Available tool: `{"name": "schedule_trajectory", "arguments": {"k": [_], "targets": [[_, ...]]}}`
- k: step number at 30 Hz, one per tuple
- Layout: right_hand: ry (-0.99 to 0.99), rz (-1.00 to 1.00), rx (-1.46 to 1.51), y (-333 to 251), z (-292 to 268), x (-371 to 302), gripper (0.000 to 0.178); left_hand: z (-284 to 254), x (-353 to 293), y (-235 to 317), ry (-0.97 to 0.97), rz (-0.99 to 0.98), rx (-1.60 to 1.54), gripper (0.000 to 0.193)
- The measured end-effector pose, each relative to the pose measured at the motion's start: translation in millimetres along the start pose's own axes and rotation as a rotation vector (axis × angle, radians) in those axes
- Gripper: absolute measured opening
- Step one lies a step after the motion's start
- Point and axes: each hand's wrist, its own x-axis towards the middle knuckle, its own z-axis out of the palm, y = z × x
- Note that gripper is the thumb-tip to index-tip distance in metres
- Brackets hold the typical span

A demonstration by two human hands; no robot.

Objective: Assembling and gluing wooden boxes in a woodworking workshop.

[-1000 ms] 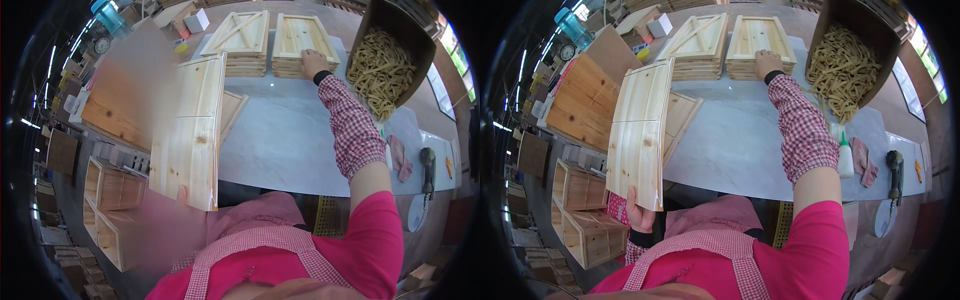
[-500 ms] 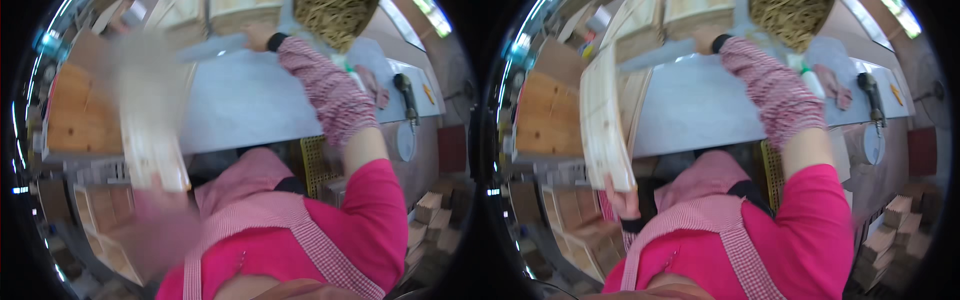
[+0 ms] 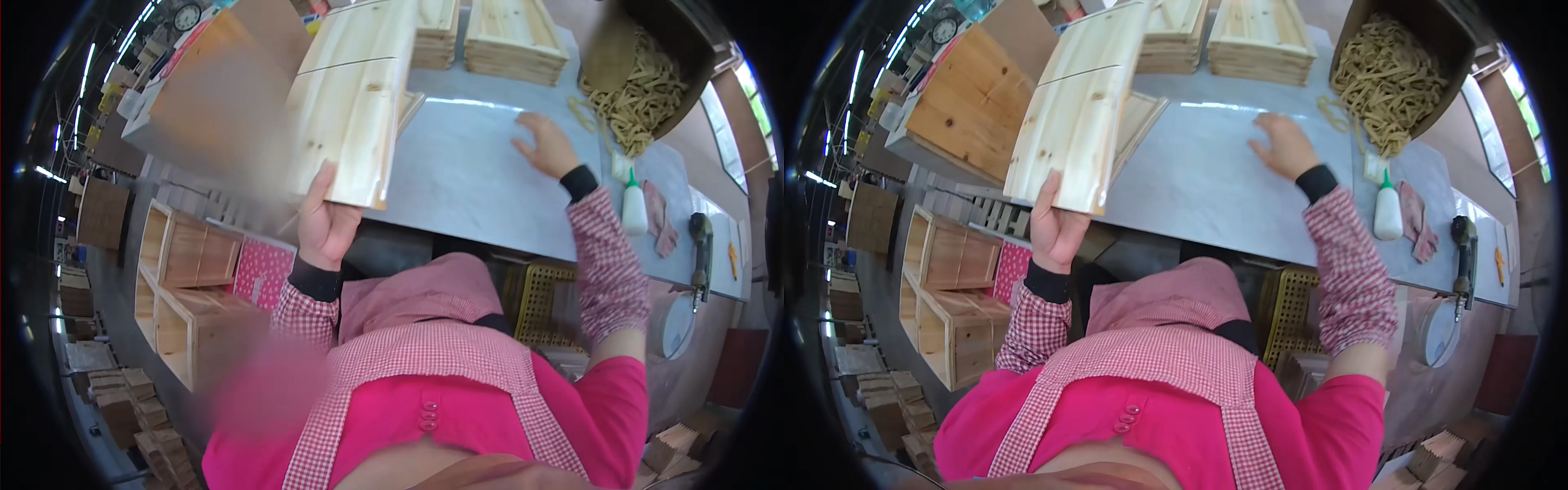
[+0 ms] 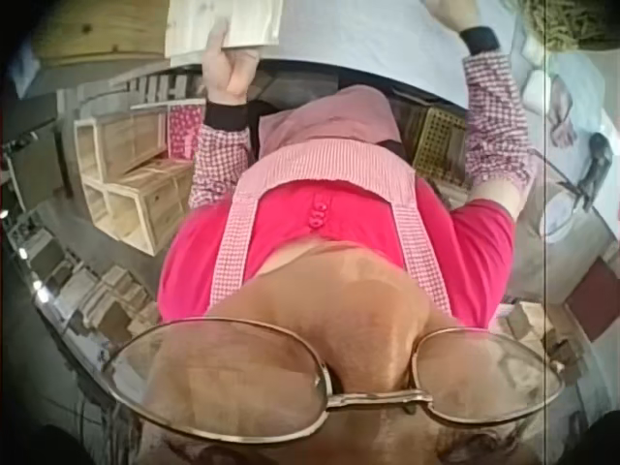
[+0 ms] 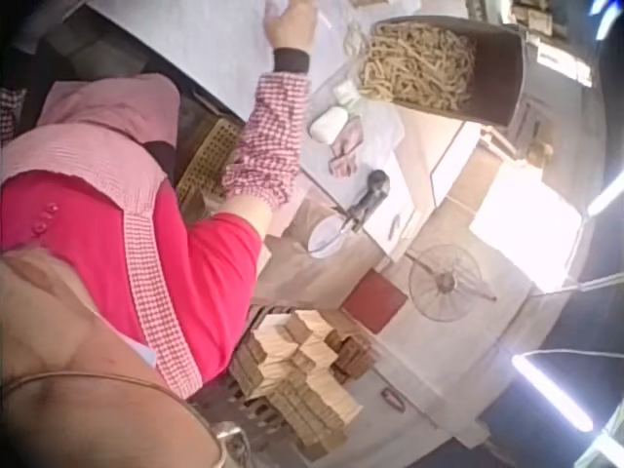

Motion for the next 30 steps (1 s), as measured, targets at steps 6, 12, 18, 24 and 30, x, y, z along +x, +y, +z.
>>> {"name": "schedule_trajectory", "arguments": {"k": [6, 12, 18, 24, 30], "targets": [[0.049, 0.011, 0.177, -32, -1, -34, 0.034, 60, 135, -59, -0.243, -0.132, 0.014, 0.05], [0.087, 0.149, 0.215, -40, -23, -90, 0.034, 117, 266, -169, -0.184, -0.221, -0.169, 0.043], [0.087, 0.268, 0.238, -47, -43, -106, 0.032, 131, 341, -211, -0.091, -0.444, -0.136, 0.042], [0.113, 0.343, 0.323, -51, -43, -97, 0.032, 56, 310, -154, -0.541, -0.67, 0.823, 0.037], [0.032, 0.328, 0.427, -66, -23, -92, 0.031, -16, 367, 25, 0.522, 0.226, 0.917, 0.023]]}}
